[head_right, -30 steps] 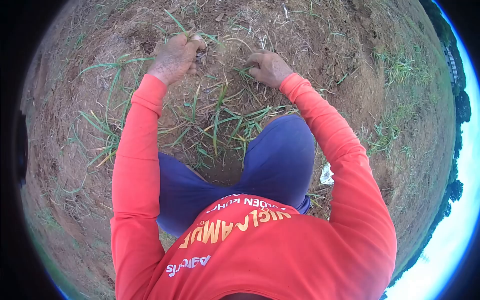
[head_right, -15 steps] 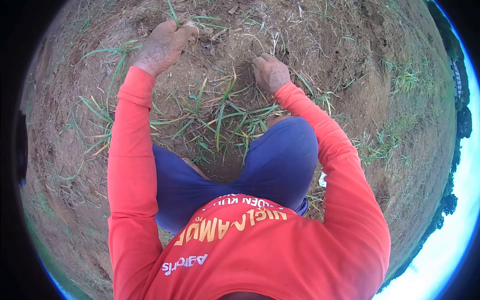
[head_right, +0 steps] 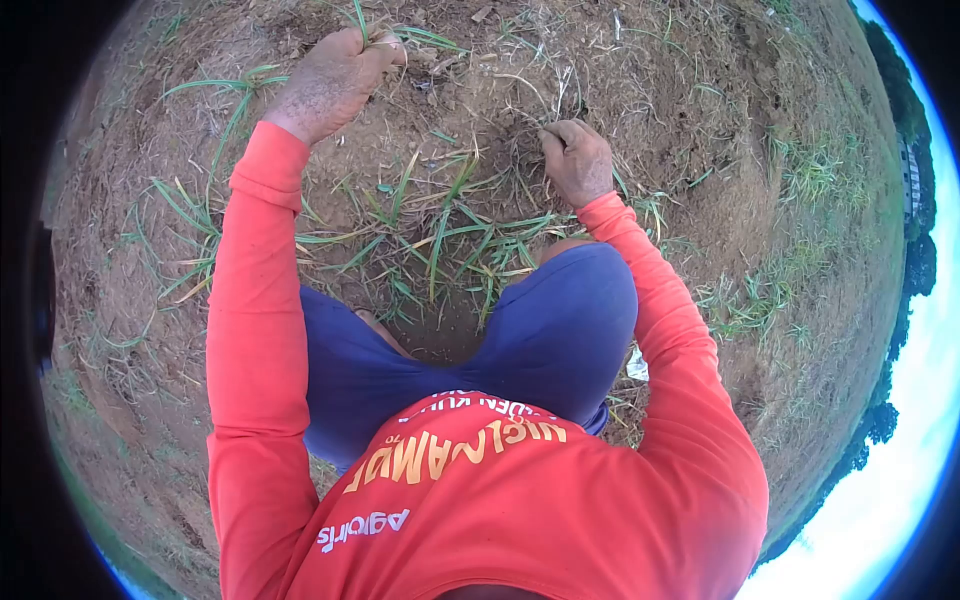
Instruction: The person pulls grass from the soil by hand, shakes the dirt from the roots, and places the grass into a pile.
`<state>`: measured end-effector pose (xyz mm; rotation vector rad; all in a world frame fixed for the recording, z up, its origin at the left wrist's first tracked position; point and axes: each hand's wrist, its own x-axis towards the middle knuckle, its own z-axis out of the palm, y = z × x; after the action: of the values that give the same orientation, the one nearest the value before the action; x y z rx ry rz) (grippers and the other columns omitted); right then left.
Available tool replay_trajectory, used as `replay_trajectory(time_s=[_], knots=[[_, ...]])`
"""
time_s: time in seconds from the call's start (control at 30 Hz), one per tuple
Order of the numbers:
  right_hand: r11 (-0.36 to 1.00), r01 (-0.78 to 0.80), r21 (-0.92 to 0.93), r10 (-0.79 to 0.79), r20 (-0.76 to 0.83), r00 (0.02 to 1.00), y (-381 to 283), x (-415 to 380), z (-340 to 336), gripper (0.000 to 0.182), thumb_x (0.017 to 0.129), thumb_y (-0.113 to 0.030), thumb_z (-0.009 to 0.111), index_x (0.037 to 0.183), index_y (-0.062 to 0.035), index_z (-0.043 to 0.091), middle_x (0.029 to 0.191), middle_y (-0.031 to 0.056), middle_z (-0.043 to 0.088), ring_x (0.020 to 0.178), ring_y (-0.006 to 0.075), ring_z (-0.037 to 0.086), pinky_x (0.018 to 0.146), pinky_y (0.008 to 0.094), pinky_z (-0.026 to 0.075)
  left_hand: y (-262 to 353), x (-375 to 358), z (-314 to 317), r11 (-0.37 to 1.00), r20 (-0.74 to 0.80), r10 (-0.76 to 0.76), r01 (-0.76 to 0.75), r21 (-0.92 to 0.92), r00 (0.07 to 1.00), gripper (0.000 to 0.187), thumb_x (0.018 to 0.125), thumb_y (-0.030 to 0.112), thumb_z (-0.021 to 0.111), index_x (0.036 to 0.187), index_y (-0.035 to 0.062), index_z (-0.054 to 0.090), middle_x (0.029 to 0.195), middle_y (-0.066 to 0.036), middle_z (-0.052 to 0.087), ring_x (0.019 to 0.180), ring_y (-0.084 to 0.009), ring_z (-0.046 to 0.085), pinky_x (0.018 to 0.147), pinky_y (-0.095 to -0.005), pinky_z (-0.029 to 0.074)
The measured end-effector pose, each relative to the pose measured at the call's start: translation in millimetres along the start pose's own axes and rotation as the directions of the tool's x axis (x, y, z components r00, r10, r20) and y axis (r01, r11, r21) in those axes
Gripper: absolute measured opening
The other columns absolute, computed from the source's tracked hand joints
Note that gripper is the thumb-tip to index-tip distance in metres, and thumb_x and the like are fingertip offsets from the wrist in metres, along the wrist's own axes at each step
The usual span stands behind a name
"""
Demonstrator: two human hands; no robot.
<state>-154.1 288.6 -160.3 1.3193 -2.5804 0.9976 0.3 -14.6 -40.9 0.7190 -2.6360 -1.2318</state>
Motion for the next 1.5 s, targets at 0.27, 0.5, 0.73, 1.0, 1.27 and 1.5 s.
replay_trajectory(time_s=[0.27,0.5,0.73,1.0,1.27,1.5], knots=[[0.921,-0.353,0.163,0.356,0.013,0.934,9,14,-50,0.017,0.095,-0.017,0.069,0.102,-0.0023,0.074,0.084,0.0142,0.073,0.077,0.0171,0.07,0.073,0.033,0.055,-6,13,9,1.0,0.038,0.026,-0.026,0.013,0.999,0.047,0.097,0.045,0.062,0.096,-0.0009,0.069,0.07,-0.005,0.054,0.069,-0.0164,0.051,0.068,-0.038,0.044],[0.985,0.126,-0.121,-0.105,0.165,0.981,-6,11,11,0.02,0.095,-0.018,0.065,0.106,-0.0021,0.069,0.087,0.015,0.066,0.08,0.0312,0.07,0.076,0.0428,0.056,-4,24,28,0.991,0.024,0.105,-0.107,0.083,0.994,0.047,0.098,0.044,0.06,0.097,-0.0019,0.069,0.07,-0.004,0.055,0.068,-0.0157,0.051,0.067,-0.0371,0.044],[0.891,-0.002,-0.453,0.201,0.392,0.898,2,20,13,0.03,0.085,-0.029,0.069,0.099,-0.0031,0.065,0.102,0.0185,0.065,0.095,0.0399,0.068,0.082,0.0518,0.056,-8,14,13,0.996,0.006,0.077,-0.077,0.033,0.997,0.047,0.099,0.044,0.059,0.098,-0.001,0.069,0.071,-0.006,0.056,0.07,-0.0172,0.053,0.068,-0.038,0.045],[0.951,-0.024,-0.309,0.117,0.288,0.95,27,19,24,0.025,0.091,-0.03,0.068,0.092,-0.0054,0.073,0.09,0.0204,0.072,0.088,0.0415,0.069,0.079,0.0486,0.056,2,8,7,0.995,0.027,0.102,-0.103,0.016,0.994,0.044,0.1,0.043,0.059,0.101,0.0001,0.069,0.073,-0.006,0.057,0.071,-0.0185,0.053,0.07,-0.0388,0.045],[0.974,-0.18,-0.136,0.21,0.25,0.945,13,24,-25,0.028,0.092,-0.026,0.069,0.1,-0.0014,0.077,0.083,0.0182,0.074,0.076,0.0269,0.074,0.072,0.0382,0.055,-8,10,-1,0.999,0.076,0.023,-0.026,0.04,0.997,0.044,0.099,0.043,0.059,0.107,0.0011,0.069,0.077,-0.005,0.058,0.075,-0.018,0.055,0.075,-0.0376,0.046],[0.842,-0.495,0.214,0.414,0.332,0.848,14,46,-97,0.021,0.095,-0.022,0.072,0.097,-0.001,0.076,0.071,-0.0012,0.066,0.065,0.0072,0.058,0.062,0.0282,0.047,0,10,0,0.999,0.115,0.033,-0.031,-0.017,0.993,0.044,0.099,0.043,0.057,0.11,0.0016,0.07,0.075,-0.004,0.057,0.074,-0.0172,0.055,0.075,-0.037,0.046]])
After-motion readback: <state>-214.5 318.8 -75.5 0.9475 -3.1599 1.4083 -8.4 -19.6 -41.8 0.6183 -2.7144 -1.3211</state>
